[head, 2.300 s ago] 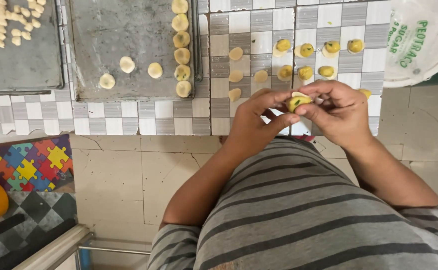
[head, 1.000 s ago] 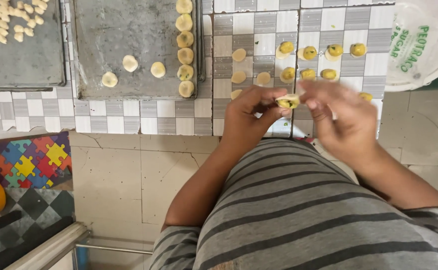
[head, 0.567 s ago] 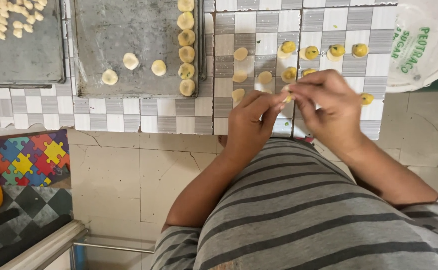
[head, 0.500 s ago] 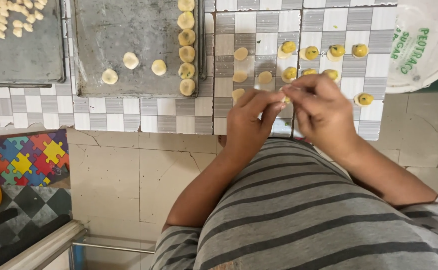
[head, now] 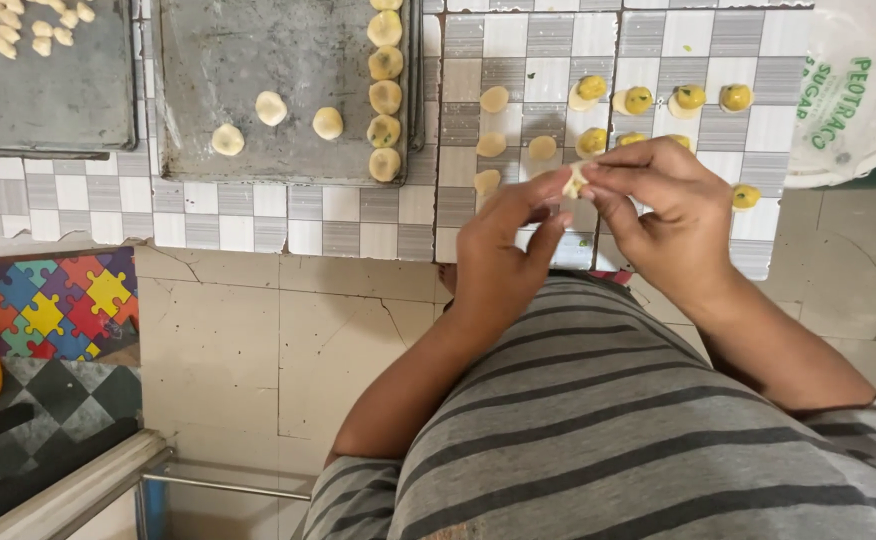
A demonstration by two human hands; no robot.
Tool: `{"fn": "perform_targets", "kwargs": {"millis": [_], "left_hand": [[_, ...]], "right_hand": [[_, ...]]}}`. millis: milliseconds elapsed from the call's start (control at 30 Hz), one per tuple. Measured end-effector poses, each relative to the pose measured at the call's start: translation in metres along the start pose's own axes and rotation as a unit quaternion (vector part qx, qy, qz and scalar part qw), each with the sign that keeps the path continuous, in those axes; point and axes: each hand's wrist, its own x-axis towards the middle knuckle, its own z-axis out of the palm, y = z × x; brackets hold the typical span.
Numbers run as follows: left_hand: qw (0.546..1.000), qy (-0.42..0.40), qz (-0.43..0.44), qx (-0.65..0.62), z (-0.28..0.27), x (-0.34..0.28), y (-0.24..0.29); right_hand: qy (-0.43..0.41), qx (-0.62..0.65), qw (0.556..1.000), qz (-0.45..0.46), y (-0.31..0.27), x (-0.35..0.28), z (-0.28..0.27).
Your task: The person places small yellow filling balls into flattened dough discs on a tiled counter, folds the dough around the filling to seal it, and arranges the finished dumplings on a metal tray. The process is repeated continuously.
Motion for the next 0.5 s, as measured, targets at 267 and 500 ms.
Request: {"fn": "perform_targets", "kwargs": {"millis": [267, 500], "left_hand": [[0.998, -0.045, -0.031, 0.032, 0.0, -0.008, 0.013], [0.942, -0.049, -0.172, -0.284, 0.003, -0.002, -0.052]], "right_hand": [[-0.018, -0.087, 0.994, -0.056, 0.003, -0.001, 0.002], [-0.017, -0.059, 0.99, -0.127, 0.0, 0.007, 0.01]]}}
